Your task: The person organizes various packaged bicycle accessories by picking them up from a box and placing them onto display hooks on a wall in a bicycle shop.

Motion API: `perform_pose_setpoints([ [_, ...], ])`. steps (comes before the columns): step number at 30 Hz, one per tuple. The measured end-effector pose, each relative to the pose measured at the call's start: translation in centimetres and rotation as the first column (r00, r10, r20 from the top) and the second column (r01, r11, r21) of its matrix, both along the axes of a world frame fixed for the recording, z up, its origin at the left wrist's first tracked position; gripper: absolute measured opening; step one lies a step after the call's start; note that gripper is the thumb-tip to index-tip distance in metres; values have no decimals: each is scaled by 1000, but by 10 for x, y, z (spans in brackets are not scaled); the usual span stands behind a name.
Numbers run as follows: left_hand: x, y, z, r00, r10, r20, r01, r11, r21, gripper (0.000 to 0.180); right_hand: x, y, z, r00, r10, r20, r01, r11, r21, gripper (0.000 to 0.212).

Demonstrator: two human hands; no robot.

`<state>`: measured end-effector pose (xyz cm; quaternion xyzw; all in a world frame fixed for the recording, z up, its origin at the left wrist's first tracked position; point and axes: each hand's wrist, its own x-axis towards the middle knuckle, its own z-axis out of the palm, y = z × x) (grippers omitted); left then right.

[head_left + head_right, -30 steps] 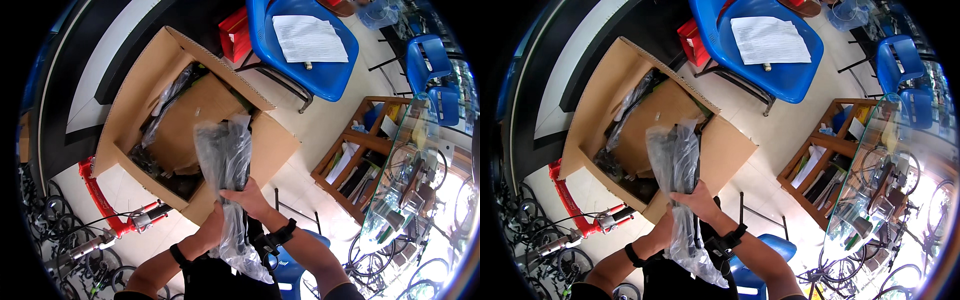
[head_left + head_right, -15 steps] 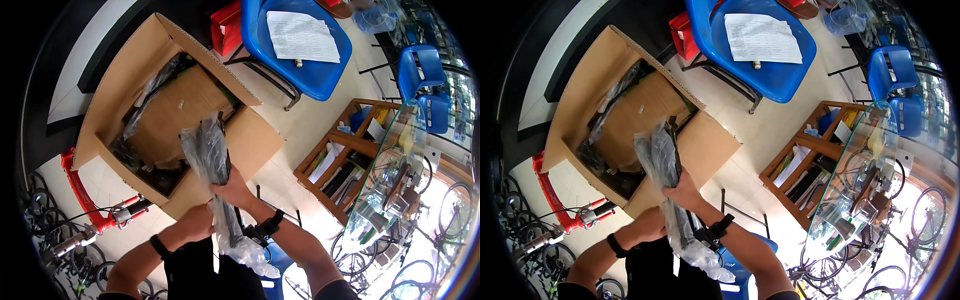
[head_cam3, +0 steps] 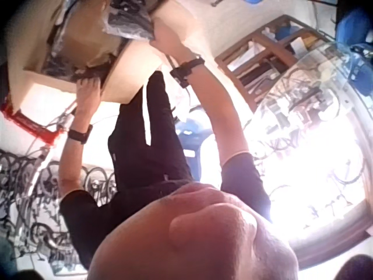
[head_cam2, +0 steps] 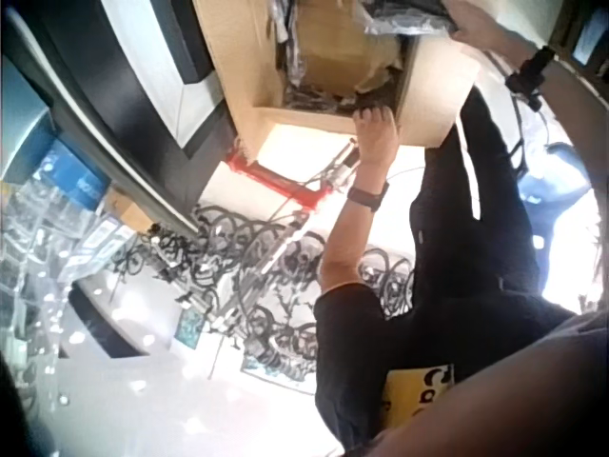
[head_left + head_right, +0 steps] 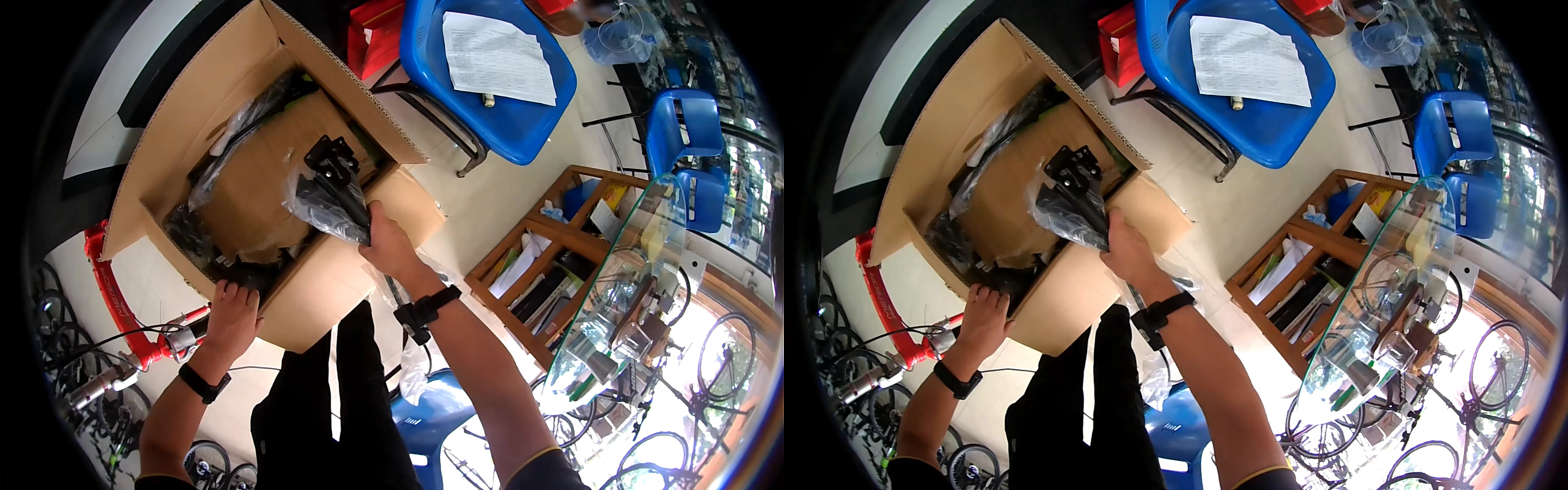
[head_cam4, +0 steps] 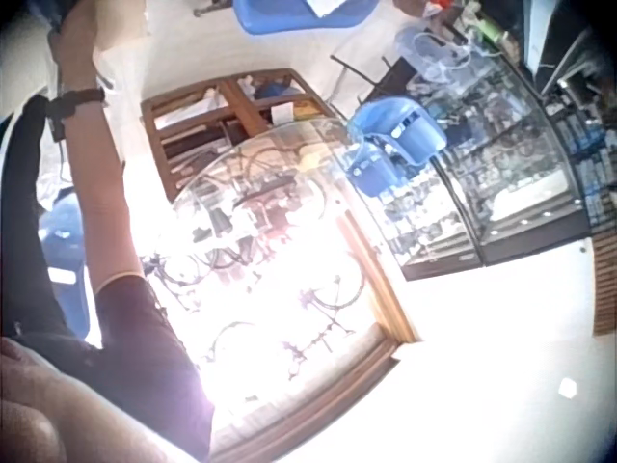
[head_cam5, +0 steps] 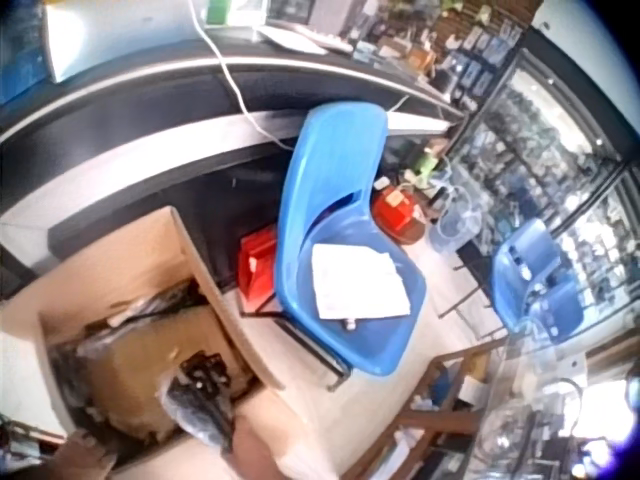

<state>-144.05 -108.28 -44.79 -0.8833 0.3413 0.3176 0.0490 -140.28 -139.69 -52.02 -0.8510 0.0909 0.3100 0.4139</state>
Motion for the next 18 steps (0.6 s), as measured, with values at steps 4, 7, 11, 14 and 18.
perform_pose_setpoints([
  [4, 0, -10, -3, 999, 32, -9, -32, 999, 12, 45, 2, 3, -4, 1000, -7, -28, 6, 998, -62, 54],
  [7, -1, -17, -9, 994, 98, -41, -98, 995, 1, 37, 5, 7, -10, 999, -50, 3, 51, 996, -74, 56],
  [11, -5, -24, -14, 989, 118, -91, -118, 993, 6, 29, 10, 8, -14, 999, -46, -26, 43, 992, -120, 57],
  [14, -9, -26, -18, 989, 119, -87, -120, 993, -14, 25, 13, 9, -14, 998, -30, -55, 22, 990, -138, 58],
  [18, -14, -26, -25, 991, 115, -72, -115, 993, 8, 27, 12, 12, -24, 999, 22, -33, -29, 976, -214, 58],
])
